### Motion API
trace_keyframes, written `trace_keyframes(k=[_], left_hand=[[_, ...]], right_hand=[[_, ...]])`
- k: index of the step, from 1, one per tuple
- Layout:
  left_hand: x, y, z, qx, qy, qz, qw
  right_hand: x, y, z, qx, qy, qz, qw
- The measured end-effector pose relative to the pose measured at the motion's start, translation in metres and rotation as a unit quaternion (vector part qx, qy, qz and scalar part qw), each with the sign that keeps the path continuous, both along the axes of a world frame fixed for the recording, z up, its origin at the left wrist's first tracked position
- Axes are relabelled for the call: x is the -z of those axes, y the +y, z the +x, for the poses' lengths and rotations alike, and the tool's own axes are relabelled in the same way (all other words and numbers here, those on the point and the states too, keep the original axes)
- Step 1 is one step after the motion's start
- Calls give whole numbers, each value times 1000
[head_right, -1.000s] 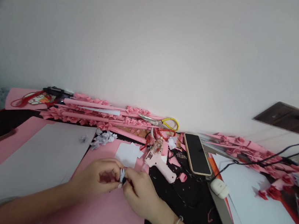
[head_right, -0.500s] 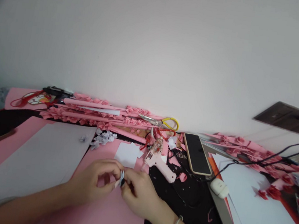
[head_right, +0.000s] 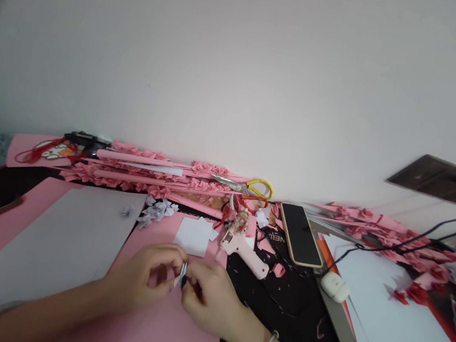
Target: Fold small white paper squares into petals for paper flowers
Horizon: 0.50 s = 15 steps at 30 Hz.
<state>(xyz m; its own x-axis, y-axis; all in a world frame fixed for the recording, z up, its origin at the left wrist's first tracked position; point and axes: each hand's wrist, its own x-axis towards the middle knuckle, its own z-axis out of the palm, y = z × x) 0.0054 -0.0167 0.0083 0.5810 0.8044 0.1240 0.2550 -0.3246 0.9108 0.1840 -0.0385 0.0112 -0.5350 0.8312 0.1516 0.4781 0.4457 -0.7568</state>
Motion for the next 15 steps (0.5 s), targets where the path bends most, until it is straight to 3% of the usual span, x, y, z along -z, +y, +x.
trace_keyframes(k=[15], left_hand=[[3,-1,1,-12,22,6,1000]], right_hand=[[1,0,-1,15,-26,16,999]])
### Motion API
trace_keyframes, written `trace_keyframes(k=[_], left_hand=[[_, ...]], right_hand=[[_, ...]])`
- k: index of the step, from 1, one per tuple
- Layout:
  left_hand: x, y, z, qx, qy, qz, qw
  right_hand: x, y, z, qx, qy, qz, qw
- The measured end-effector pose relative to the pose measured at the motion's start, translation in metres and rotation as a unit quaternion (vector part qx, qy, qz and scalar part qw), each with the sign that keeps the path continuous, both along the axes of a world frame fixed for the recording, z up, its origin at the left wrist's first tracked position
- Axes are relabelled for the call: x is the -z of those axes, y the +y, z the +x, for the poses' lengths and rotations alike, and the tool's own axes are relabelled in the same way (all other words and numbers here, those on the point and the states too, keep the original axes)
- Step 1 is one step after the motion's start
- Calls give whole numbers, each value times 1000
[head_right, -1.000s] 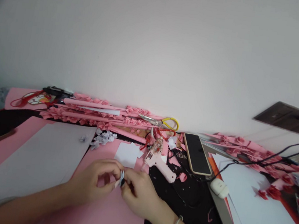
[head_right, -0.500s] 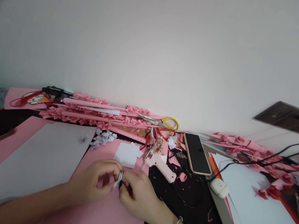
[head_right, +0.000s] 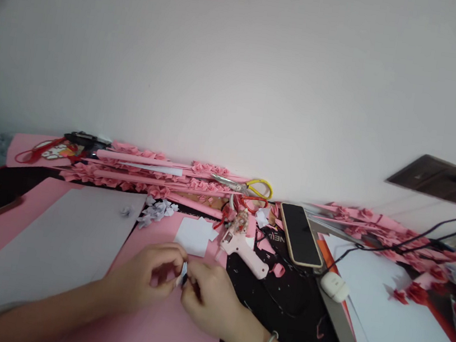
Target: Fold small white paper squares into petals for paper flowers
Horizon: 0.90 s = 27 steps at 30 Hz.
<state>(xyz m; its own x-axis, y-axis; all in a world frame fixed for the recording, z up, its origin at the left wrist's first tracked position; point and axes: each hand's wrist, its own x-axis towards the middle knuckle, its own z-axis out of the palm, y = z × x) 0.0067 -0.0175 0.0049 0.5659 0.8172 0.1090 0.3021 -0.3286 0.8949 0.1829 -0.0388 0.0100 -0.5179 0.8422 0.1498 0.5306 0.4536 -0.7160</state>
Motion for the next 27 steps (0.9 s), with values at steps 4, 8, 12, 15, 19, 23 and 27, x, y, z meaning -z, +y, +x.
trace_keyframes(k=[4,8,12,15,19,23,27], left_hand=[[-3,-1,-1,5,-13,20,1000],[-3,0,-1,4,-15,14,1000],[-3,1,-1,-1,8,21,1000],[-4,2,-1,17,13,7,1000],[-4,3,-1,25,-4,-46,999],[0,6,-1,40,-42,-110,992],[3,7,-2,51,-66,-142,986]], right_hand=[[-1,0,0,3,10,-7,1000],[-1,0,0,12,19,-19,1000],[-2,2,0,13,41,-41,998],[-5,3,1,-3,66,-73,995],[-8,3,1,-18,125,-124,984],[-7,3,1,-20,192,-195,962],[-4,2,0,-13,237,-258,936]])
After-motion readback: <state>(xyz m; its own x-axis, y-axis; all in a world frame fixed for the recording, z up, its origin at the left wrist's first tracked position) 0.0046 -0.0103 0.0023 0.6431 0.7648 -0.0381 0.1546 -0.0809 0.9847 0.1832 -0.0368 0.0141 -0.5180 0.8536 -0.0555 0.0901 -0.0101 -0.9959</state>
